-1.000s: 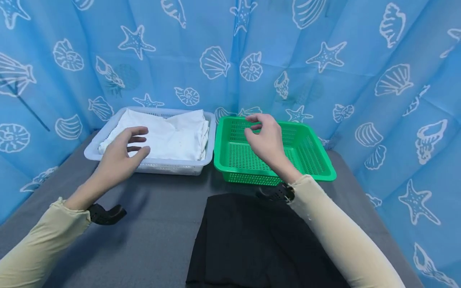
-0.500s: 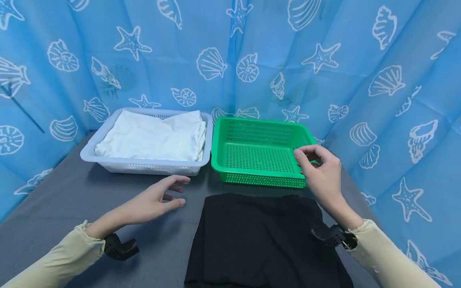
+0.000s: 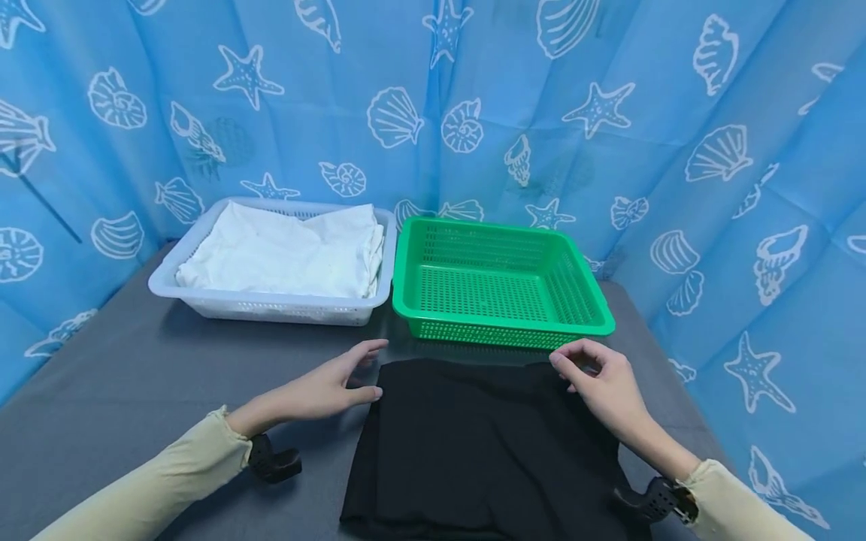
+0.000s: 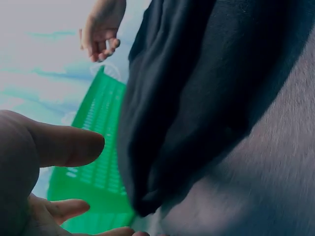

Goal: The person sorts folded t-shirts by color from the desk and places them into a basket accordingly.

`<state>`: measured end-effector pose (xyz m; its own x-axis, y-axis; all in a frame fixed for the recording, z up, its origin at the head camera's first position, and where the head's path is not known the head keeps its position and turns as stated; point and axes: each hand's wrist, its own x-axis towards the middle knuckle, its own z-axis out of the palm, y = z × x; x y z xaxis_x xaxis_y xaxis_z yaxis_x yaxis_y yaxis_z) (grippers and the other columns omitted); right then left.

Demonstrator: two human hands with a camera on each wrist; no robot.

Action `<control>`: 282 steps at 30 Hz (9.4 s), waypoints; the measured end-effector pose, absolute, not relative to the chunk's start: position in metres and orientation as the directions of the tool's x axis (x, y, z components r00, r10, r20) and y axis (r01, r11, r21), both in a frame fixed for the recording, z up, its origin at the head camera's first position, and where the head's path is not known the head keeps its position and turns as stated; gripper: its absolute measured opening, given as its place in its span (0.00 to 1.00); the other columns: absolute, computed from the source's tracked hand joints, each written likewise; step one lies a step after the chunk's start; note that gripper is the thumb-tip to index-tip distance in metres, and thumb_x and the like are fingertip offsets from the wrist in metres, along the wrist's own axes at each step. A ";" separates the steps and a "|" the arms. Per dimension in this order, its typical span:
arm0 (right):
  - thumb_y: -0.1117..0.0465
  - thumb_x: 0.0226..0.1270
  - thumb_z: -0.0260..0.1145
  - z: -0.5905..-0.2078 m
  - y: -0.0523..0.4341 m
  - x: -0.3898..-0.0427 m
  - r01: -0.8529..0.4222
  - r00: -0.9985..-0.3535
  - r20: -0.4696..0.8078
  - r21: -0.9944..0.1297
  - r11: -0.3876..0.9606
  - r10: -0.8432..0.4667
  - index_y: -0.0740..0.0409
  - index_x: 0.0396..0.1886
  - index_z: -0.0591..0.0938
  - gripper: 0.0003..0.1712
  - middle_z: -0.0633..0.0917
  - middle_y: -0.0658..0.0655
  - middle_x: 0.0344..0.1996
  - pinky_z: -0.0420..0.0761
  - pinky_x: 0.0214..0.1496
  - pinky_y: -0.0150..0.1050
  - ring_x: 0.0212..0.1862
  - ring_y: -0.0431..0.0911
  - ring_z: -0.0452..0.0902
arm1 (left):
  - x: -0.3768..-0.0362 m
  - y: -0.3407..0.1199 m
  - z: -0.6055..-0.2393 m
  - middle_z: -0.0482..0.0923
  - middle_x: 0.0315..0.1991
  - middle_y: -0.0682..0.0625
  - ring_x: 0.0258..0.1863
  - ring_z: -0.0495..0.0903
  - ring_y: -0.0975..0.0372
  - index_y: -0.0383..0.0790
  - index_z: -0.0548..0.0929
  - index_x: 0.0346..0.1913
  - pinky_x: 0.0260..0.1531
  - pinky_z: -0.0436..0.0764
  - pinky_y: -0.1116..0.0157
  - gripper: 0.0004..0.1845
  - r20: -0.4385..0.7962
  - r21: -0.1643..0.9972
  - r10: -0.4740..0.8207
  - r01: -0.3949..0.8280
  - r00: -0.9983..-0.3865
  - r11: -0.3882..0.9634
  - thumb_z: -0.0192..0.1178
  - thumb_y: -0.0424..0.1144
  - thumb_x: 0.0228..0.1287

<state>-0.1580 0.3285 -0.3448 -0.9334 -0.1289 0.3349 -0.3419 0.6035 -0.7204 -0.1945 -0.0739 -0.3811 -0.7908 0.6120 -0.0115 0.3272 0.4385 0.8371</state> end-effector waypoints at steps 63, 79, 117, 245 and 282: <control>0.67 0.65 0.69 -0.357 0.395 -0.162 -0.309 -0.850 -0.053 -0.755 0.578 -0.524 0.61 0.70 0.71 0.33 0.78 0.55 0.29 0.73 0.26 0.38 0.28 0.45 0.72 | -0.174 -0.040 -0.400 0.73 0.62 0.51 0.58 0.74 0.57 0.47 0.79 0.64 0.55 0.74 0.55 0.27 -0.010 0.952 0.605 0.177 -0.796 0.250 0.70 0.33 0.61; 0.77 0.74 0.50 -0.367 0.400 -0.161 0.152 -0.689 -0.256 -0.966 0.211 -0.678 0.63 0.77 0.58 0.33 0.73 0.61 0.66 0.76 0.57 0.53 0.63 0.56 0.71 | -0.172 -0.037 -0.400 0.76 0.58 0.58 0.56 0.75 0.64 0.52 0.79 0.64 0.55 0.74 0.59 0.26 0.027 0.944 0.620 0.225 -0.784 0.242 0.68 0.34 0.63; 0.78 0.76 0.35 -0.372 0.382 -0.160 0.502 -0.649 -0.224 -0.844 -0.189 -0.727 0.54 0.77 0.61 0.34 0.69 0.62 0.69 0.68 0.64 0.58 0.67 0.61 0.66 | -0.173 -0.039 -0.398 0.75 0.62 0.52 0.64 0.68 0.58 0.52 0.86 0.55 0.55 0.73 0.54 0.20 -0.114 0.961 0.602 0.065 -0.790 0.268 0.71 0.33 0.59; 0.58 0.70 0.67 -0.241 0.372 -0.271 -0.064 -0.987 -0.053 -0.733 0.677 -0.151 0.54 0.74 0.68 0.34 0.69 0.62 0.67 0.73 0.49 0.27 0.61 0.47 0.70 | -0.313 -0.028 -0.282 0.64 0.70 0.47 0.67 0.66 0.59 0.48 0.58 0.77 0.61 0.69 0.62 0.36 0.187 0.831 0.583 0.444 -0.790 0.334 0.59 0.33 0.71; 0.62 0.72 0.60 -0.273 0.373 -0.304 -0.091 -0.988 0.149 -0.433 0.897 -0.028 0.71 0.58 0.79 0.20 0.83 0.68 0.26 0.68 0.23 0.44 0.17 0.46 0.67 | -0.345 0.004 -0.291 0.50 0.76 0.41 0.73 0.53 0.52 0.36 0.51 0.77 0.60 0.68 0.58 0.34 0.166 0.703 0.513 0.465 -0.842 0.537 0.47 0.28 0.70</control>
